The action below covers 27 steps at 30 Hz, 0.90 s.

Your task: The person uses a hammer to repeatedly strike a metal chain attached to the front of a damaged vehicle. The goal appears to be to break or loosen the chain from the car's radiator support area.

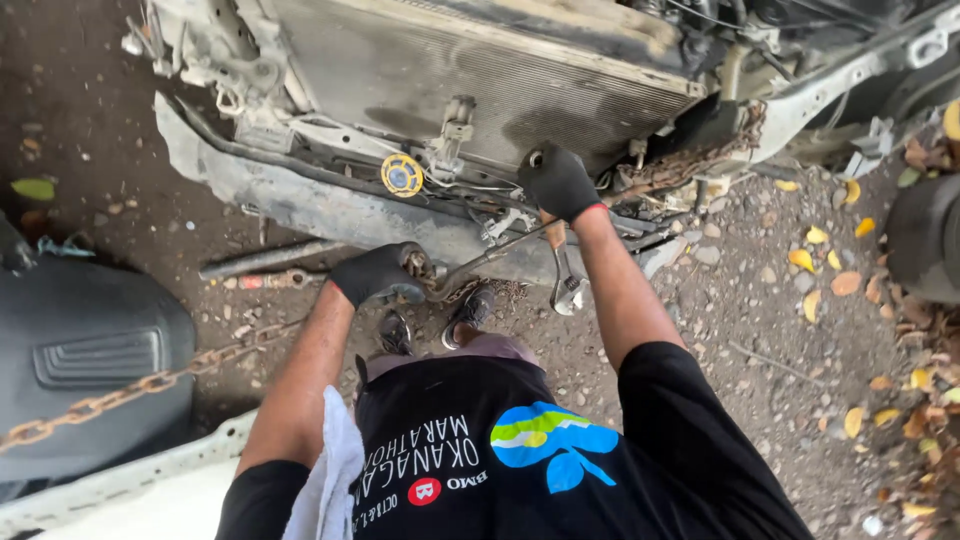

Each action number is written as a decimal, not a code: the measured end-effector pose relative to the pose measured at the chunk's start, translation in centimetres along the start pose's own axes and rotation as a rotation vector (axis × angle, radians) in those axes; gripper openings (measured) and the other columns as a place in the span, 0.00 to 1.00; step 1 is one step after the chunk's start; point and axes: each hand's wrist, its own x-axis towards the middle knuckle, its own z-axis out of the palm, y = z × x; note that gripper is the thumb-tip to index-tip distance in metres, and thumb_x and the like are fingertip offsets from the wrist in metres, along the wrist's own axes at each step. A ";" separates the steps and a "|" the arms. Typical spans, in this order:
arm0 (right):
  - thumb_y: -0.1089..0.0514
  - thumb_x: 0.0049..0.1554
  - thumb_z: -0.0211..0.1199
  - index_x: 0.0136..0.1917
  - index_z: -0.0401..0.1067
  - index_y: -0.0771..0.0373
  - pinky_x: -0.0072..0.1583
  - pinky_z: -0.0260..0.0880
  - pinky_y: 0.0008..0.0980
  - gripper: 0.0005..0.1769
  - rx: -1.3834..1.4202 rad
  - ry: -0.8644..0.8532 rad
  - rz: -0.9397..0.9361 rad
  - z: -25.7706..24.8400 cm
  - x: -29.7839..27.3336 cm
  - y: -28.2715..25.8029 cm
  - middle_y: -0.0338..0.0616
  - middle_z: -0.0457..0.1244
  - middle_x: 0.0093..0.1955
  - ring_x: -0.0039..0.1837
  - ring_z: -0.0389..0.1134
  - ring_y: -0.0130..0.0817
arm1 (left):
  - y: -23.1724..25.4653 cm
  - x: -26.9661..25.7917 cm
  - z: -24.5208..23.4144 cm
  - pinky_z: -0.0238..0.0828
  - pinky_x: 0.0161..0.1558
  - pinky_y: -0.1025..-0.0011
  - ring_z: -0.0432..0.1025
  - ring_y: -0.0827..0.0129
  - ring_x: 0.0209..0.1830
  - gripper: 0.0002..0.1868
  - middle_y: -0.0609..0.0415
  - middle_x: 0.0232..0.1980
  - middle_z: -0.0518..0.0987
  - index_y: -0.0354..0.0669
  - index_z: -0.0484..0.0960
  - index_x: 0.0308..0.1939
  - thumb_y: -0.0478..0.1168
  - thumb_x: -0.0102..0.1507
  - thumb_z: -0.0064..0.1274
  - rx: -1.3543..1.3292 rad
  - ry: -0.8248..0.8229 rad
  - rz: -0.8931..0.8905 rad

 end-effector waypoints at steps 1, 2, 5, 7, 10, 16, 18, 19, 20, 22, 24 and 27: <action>0.49 0.54 0.69 0.51 0.76 0.65 0.53 0.73 0.51 0.18 0.116 0.072 -0.074 -0.7 0.5 -0.5 0.60 0.70 0.45 0.51 0.72 0.59 | 0.0 0.3 0.2 0.75 0.43 0.70 0.75 0.72 0.39 0.27 0.55 0.41 0.84 0.42 0.81 0.49 0.36 0.46 0.70 0.018 0.000 0.012; 0.54 0.56 0.67 0.49 0.76 0.65 0.50 0.73 0.50 0.13 0.234 0.142 -0.147 -1.3 1.0 -0.8 0.60 0.70 0.43 0.48 0.73 0.59 | 0.1 0.8 0.5 0.75 0.45 0.69 0.75 0.72 0.39 0.27 0.55 0.41 0.84 0.42 0.80 0.48 0.36 0.46 0.71 0.037 0.001 0.024; 0.55 0.61 0.65 0.46 0.73 0.68 0.42 0.73 0.42 0.12 0.412 0.056 -0.003 -4.4 4.5 -3.6 0.56 0.69 0.35 0.37 0.74 0.44 | 3.5 -1.2 0.1 0.75 0.43 0.68 0.75 0.71 0.38 0.27 0.55 0.40 0.84 0.42 0.80 0.47 0.36 0.45 0.71 0.048 -0.019 -0.055; 0.54 0.59 0.67 0.45 0.73 0.67 0.40 0.73 0.39 0.12 0.393 0.021 0.007 -5.4 6.9 -4.5 0.53 0.70 0.34 0.35 0.74 0.38 | 4.1 -1.3 0.1 0.76 0.41 0.66 0.76 0.69 0.37 0.26 0.54 0.40 0.83 0.42 0.80 0.48 0.37 0.47 0.69 -0.010 -0.047 -0.138; 0.54 0.59 0.68 0.45 0.73 0.66 0.37 0.73 0.32 0.13 0.431 -0.033 -0.004 -5.7 7.9 -5.5 0.47 0.69 0.33 0.33 0.73 0.31 | 2.9 -0.8 -0.2 0.77 0.39 0.66 0.75 0.69 0.37 0.25 0.53 0.41 0.83 0.43 0.80 0.49 0.38 0.49 0.68 -0.047 -0.064 -0.168; 0.50 0.63 0.66 0.45 0.72 0.65 0.34 0.68 0.29 0.15 0.712 -0.080 0.087 -10.4 1.8 -9.3 0.44 0.67 0.31 0.31 0.70 0.28 | 5.2 -2.2 0.4 0.76 0.39 0.70 0.76 0.71 0.38 0.29 0.54 0.43 0.84 0.44 0.78 0.53 0.37 0.48 0.70 0.048 -0.049 -0.117; 0.49 0.65 0.63 0.44 0.72 0.64 0.35 0.71 0.28 0.15 0.714 -0.025 0.041 -11.7 -2.7 -9.0 0.42 0.69 0.32 0.33 0.73 0.26 | 4.9 -2.5 0.3 0.77 0.35 0.67 0.76 0.71 0.37 0.28 0.55 0.43 0.83 0.47 0.77 0.54 0.38 0.50 0.67 0.037 -0.075 -0.242; 0.52 0.65 0.66 0.42 0.71 0.65 0.38 0.67 0.31 0.16 0.568 0.090 0.009 -12.3 -5.6 -8.8 0.46 0.67 0.34 0.36 0.69 0.30 | 3.6 -2.0 -0.1 0.76 0.39 0.70 0.76 0.72 0.38 0.27 0.54 0.43 0.83 0.43 0.80 0.53 0.37 0.50 0.69 0.037 -0.087 -0.093; 0.55 0.64 0.69 0.39 0.71 0.67 0.41 0.62 0.34 0.17 0.417 0.201 -0.017 -12.8 -8.3 -8.5 0.50 0.65 0.35 0.38 0.65 0.35 | 2.3 -1.3 -0.5 0.76 0.42 0.73 0.76 0.73 0.40 0.25 0.53 0.44 0.84 0.39 0.82 0.51 0.36 0.50 0.71 0.035 -0.102 0.056; 0.57 0.65 0.65 0.44 0.70 0.67 0.51 0.66 0.33 0.12 0.511 0.294 -0.047 -13.8 -14.6 -9.2 0.50 0.68 0.46 0.49 0.68 0.33 | 3.5 -1.6 -0.7 0.75 0.37 0.71 0.75 0.72 0.38 0.25 0.53 0.42 0.83 0.39 0.81 0.51 0.37 0.51 0.70 -0.008 -0.155 -0.049; 0.58 0.66 0.61 0.48 0.69 0.67 0.61 0.70 0.32 0.09 0.598 0.391 -0.079 -12.7 -20.9 -8.4 0.51 0.70 0.57 0.60 0.70 0.32 | 5.0 -1.9 -0.7 0.74 0.32 0.69 0.74 0.71 0.36 0.24 0.54 0.41 0.81 0.39 0.80 0.51 0.38 0.53 0.68 -0.044 -0.206 -0.161; 0.58 0.66 0.57 0.52 0.69 0.67 0.67 0.66 0.34 0.08 0.816 0.495 0.063 -6.4 -28.0 -4.9 0.54 0.66 0.66 0.66 0.67 0.36 | 5.7 -2.3 -1.2 0.75 0.33 0.69 0.76 0.73 0.36 0.28 0.57 0.41 0.83 0.46 0.79 0.53 0.36 0.49 0.67 -0.022 -0.145 -0.187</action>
